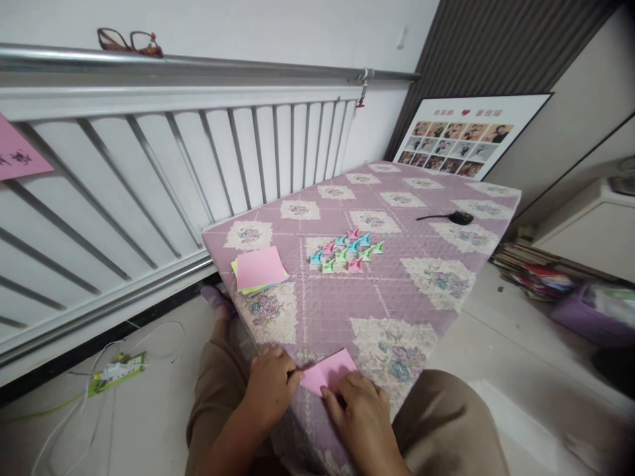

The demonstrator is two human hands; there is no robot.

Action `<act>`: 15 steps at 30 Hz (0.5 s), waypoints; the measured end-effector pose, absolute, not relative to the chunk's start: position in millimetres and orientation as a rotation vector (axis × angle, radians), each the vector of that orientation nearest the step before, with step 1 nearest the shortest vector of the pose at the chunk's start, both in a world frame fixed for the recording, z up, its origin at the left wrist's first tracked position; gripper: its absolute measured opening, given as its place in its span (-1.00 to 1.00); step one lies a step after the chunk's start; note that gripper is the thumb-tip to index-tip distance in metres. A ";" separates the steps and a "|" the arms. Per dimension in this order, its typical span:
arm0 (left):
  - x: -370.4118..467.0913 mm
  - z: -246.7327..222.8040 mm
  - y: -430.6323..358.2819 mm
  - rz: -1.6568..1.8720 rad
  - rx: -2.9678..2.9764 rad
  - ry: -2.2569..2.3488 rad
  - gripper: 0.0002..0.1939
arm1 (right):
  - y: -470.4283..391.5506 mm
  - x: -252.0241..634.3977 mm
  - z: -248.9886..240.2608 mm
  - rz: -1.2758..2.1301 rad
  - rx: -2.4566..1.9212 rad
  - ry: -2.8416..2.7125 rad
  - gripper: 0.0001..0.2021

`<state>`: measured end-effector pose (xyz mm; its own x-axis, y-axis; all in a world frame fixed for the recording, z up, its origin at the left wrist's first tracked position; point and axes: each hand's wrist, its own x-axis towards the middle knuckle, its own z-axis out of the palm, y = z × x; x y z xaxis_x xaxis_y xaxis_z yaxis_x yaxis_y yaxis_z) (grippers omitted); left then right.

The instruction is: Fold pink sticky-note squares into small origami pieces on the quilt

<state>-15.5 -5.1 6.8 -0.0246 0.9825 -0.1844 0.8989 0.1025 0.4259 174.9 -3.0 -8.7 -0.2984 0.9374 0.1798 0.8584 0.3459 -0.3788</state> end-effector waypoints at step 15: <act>-13.5 9.6 1.6 0.133 1.957 1.999 -0.79 | 2.8 173.3 -7.2 0.231 -1.578 -2.314 -0.78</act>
